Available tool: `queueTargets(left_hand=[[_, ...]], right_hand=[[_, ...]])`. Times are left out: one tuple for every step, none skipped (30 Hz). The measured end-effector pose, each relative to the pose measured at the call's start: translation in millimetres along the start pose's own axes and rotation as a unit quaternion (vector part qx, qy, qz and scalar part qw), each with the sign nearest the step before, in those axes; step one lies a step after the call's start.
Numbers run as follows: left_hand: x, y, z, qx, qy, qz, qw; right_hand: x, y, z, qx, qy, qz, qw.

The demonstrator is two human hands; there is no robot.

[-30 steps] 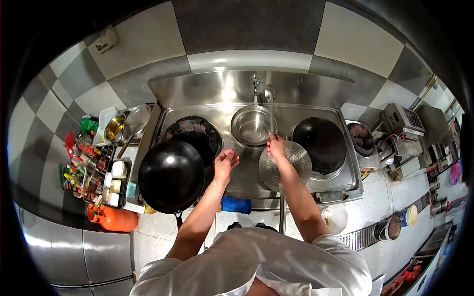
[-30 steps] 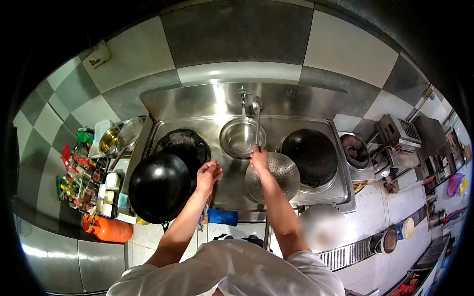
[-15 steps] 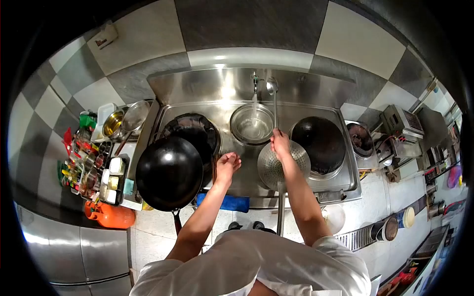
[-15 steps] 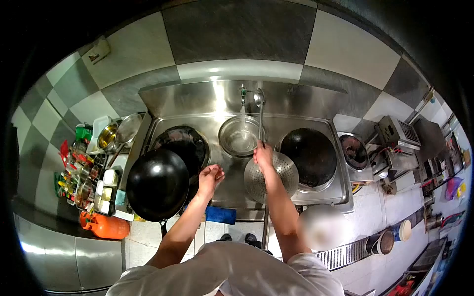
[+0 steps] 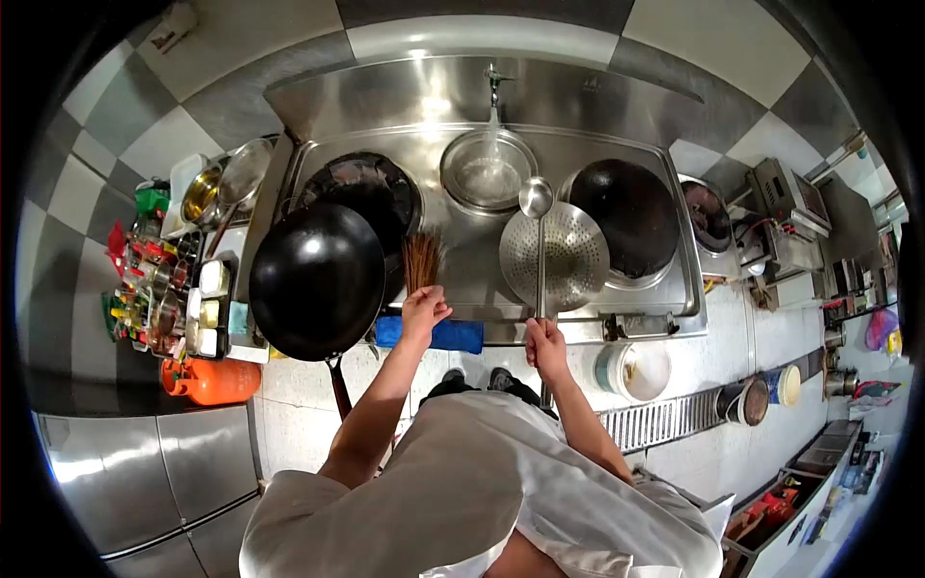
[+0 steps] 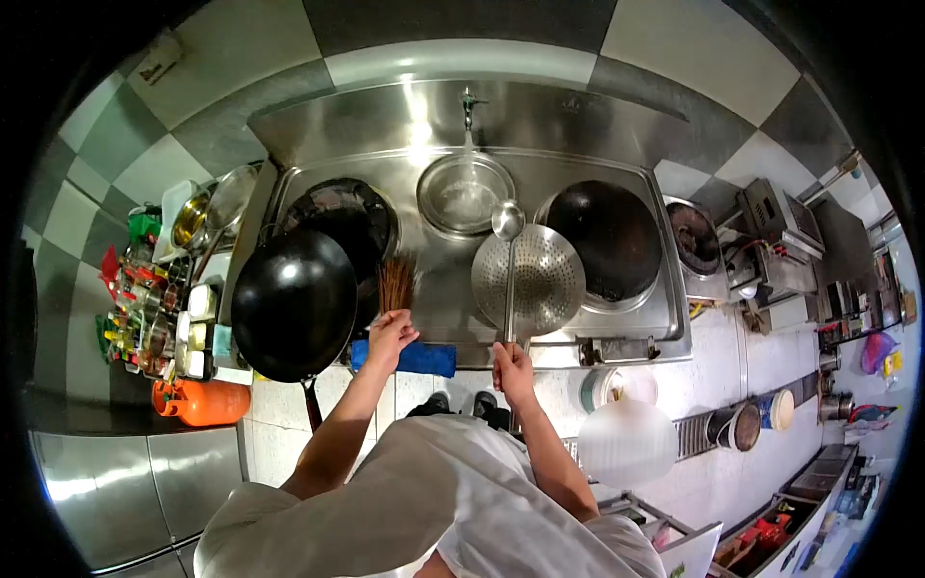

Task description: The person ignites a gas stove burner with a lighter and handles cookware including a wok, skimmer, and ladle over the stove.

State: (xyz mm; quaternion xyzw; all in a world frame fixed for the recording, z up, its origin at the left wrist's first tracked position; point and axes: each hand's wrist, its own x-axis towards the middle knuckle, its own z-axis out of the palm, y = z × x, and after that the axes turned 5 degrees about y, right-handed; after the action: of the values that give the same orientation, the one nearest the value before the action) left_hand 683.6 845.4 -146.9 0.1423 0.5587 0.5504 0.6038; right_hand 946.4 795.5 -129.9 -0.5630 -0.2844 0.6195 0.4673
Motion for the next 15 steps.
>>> queueTargets(left_hand=[[-1.1,-5.0,-0.5,0.002,-0.002,-0.005,1.0],[-1.9,-9.1,-0.4,-0.005,-0.006,-0.011,1.0],[-3.9,-10.9,0.1,-0.011,-0.009,-0.017,1.0],[-4.4,-12.6,2.3,-0.009,-0.01,-0.019,1.0],[-3.1,-14.2,6.9,-0.021,-0.027,-0.016,0.999],[-2.6,-14.1,12.2,-0.033,-0.045,-0.012,0.998],[-2.3,-13.2,15.5,-0.035,-0.059,-0.011,0.998],[-2.5,-11.9,17.3,-0.036,-0.057,-0.012,0.998],[-2.6,-9.8,18.8,-0.044,-0.058,-0.01,0.997],[-2.8,-9.4,18.0,-0.053,-0.059,-0.007,0.997],[-3.7,-8.5,15.7,-0.064,-0.057,-0.004,0.996],[-4.0,-8.8,11.5,-0.065,-0.053,-0.003,0.996],[-4.7,-10.3,6.6,-0.066,-0.046,-0.007,0.997],[-6.0,-12.1,1.6,-0.068,-0.039,-0.012,0.997],[-9.6,-13.6,-3.8,-0.061,-0.037,-0.012,0.997]], right_hand=[[-1.4,5.0,-0.7,0.016,0.0,0.014,1.0],[-1.4,8.3,-0.8,0.031,-0.002,0.025,0.999],[-2.6,5.4,2.1,0.037,-0.009,0.034,0.999],[-3.9,3.2,6.4,0.038,-0.007,0.035,0.999],[-4.2,1.3,12.7,0.005,-0.007,0.029,1.0],[-4.2,-0.7,20.7,-0.029,-0.009,0.022,0.999],[-2.9,2.4,29.5,-0.042,-0.018,0.018,0.999],[1.0,15.0,37.0,-0.065,-0.01,0.012,0.998],[2.4,26.8,45.4,-0.058,-0.013,-0.001,0.998],[4.4,43.6,52.6,-0.052,-0.018,-0.014,0.998],[7.2,62.2,63.0,-0.061,0.013,0.006,0.998],[7.4,75.6,70.2,-0.115,0.016,-0.015,0.993],[15.6,109.4,71.4,-0.175,0.033,-0.043,0.983],[22.6,137.4,72.9,-0.233,0.05,-0.071,0.969],[18.5,139.2,80.9,-0.234,0.047,-0.067,0.969]])
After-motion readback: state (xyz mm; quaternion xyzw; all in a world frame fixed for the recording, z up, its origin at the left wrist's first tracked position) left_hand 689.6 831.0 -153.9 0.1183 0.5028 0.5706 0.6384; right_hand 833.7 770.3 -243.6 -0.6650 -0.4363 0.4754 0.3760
